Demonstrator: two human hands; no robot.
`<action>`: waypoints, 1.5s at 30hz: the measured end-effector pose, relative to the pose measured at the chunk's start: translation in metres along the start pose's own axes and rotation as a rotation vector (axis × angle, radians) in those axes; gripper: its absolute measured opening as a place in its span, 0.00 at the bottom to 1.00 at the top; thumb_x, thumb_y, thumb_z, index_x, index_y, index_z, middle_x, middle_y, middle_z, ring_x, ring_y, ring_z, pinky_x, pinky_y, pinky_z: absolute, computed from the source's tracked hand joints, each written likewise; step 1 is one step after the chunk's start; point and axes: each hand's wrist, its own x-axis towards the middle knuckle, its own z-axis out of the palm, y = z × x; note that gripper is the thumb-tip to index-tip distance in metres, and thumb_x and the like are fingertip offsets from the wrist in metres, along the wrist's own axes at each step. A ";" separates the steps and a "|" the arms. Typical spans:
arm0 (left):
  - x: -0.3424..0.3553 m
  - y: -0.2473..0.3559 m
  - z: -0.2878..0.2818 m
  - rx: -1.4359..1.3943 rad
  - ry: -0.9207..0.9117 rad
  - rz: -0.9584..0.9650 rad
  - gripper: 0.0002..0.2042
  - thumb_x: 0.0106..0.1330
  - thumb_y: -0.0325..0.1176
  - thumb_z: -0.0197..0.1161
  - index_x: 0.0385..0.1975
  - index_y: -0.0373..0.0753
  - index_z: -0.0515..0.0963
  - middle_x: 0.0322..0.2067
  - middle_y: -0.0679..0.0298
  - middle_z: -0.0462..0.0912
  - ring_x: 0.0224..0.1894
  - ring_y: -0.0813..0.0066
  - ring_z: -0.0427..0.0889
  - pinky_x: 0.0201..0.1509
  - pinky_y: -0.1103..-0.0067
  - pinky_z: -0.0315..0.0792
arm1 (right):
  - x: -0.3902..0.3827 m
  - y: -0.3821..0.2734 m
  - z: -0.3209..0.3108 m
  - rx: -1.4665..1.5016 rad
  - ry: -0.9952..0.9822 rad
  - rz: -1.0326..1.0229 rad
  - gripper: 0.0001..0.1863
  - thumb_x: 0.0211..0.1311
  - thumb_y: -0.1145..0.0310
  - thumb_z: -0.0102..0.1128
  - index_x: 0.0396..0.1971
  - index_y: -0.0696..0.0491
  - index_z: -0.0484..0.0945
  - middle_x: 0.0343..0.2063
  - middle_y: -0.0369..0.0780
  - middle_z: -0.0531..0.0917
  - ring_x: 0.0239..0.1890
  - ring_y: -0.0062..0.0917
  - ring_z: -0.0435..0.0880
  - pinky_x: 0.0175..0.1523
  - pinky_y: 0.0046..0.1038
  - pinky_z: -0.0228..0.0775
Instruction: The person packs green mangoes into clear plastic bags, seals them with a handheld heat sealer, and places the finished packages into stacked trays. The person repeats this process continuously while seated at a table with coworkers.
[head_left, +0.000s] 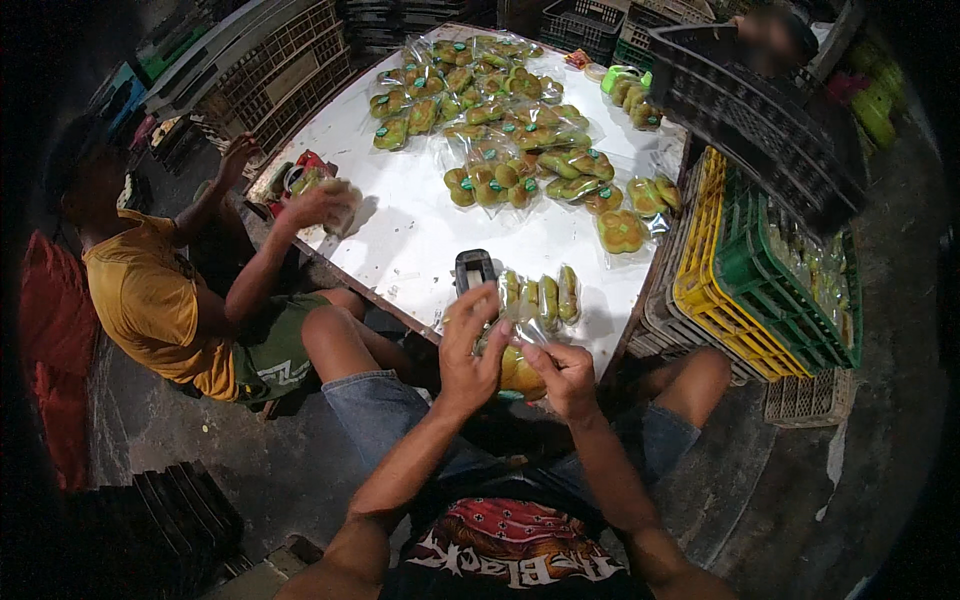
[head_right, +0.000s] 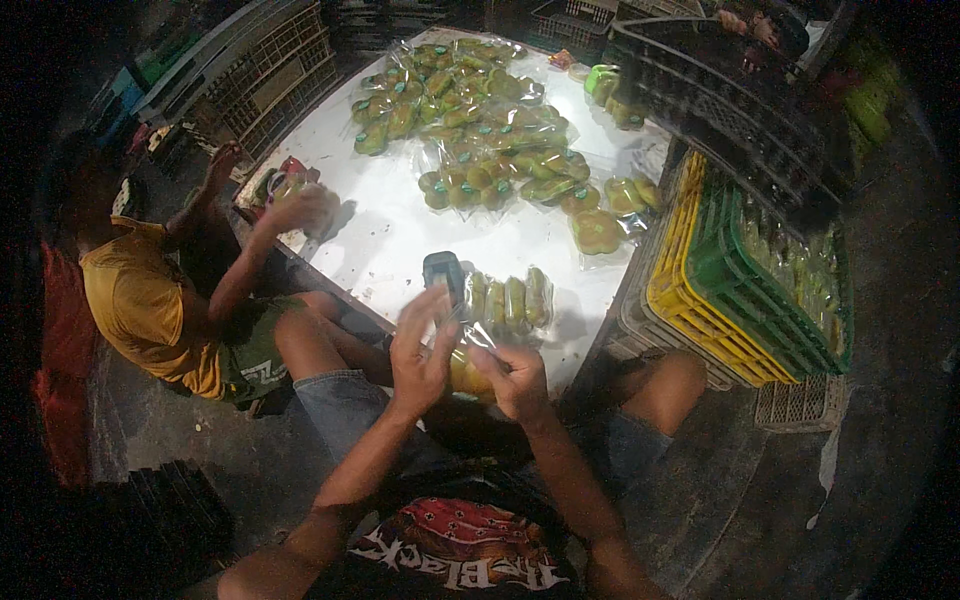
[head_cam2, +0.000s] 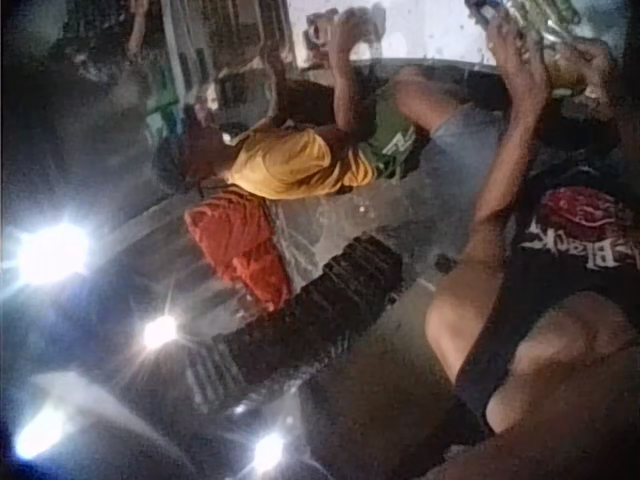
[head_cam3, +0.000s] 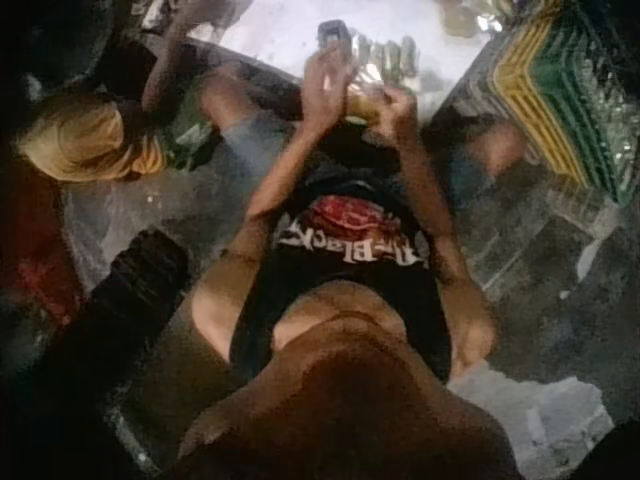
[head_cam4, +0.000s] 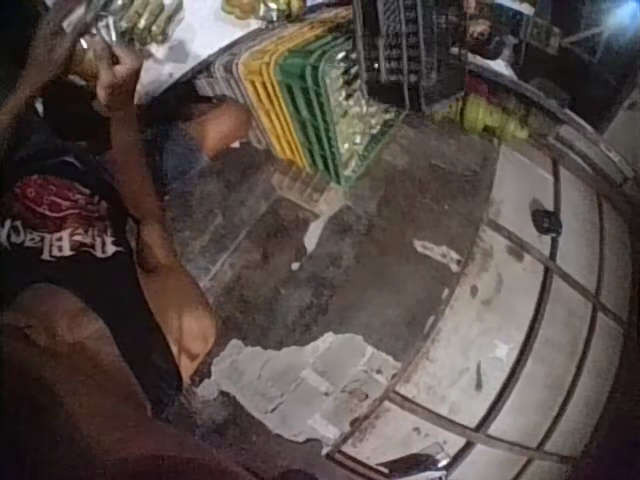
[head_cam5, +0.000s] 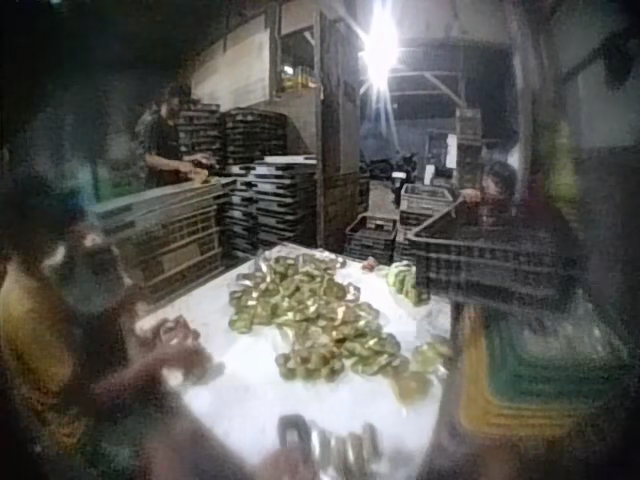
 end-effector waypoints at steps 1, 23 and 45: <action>0.003 0.007 0.006 0.193 0.230 0.084 0.19 0.60 0.29 0.69 0.52 0.33 0.77 0.49 0.50 0.80 0.50 0.54 0.80 0.55 0.69 0.72 | 0.005 0.004 0.005 0.218 0.039 -0.040 0.17 0.72 0.70 0.51 0.53 0.64 0.77 0.58 0.50 0.77 0.59 0.32 0.77 0.63 0.32 0.67; -0.009 -0.006 -0.014 -0.626 -0.382 -0.546 0.09 0.66 0.35 0.68 0.34 0.34 0.83 0.33 0.69 0.77 0.39 0.83 0.75 0.46 0.82 0.69 | 0.006 -0.021 -0.021 -0.424 -0.007 -0.449 0.06 0.62 0.72 0.65 0.31 0.61 0.82 0.21 0.43 0.79 0.23 0.26 0.77 0.30 0.29 0.68; -0.053 -0.026 -0.025 -1.170 0.098 -1.071 0.19 0.69 0.39 0.57 0.57 0.38 0.71 0.52 0.59 0.77 0.54 0.64 0.77 0.60 0.67 0.72 | 0.052 0.089 0.052 0.150 0.392 0.328 0.19 0.62 0.57 0.69 0.39 0.58 0.77 0.34 0.38 0.79 0.42 0.21 0.78 0.45 0.26 0.71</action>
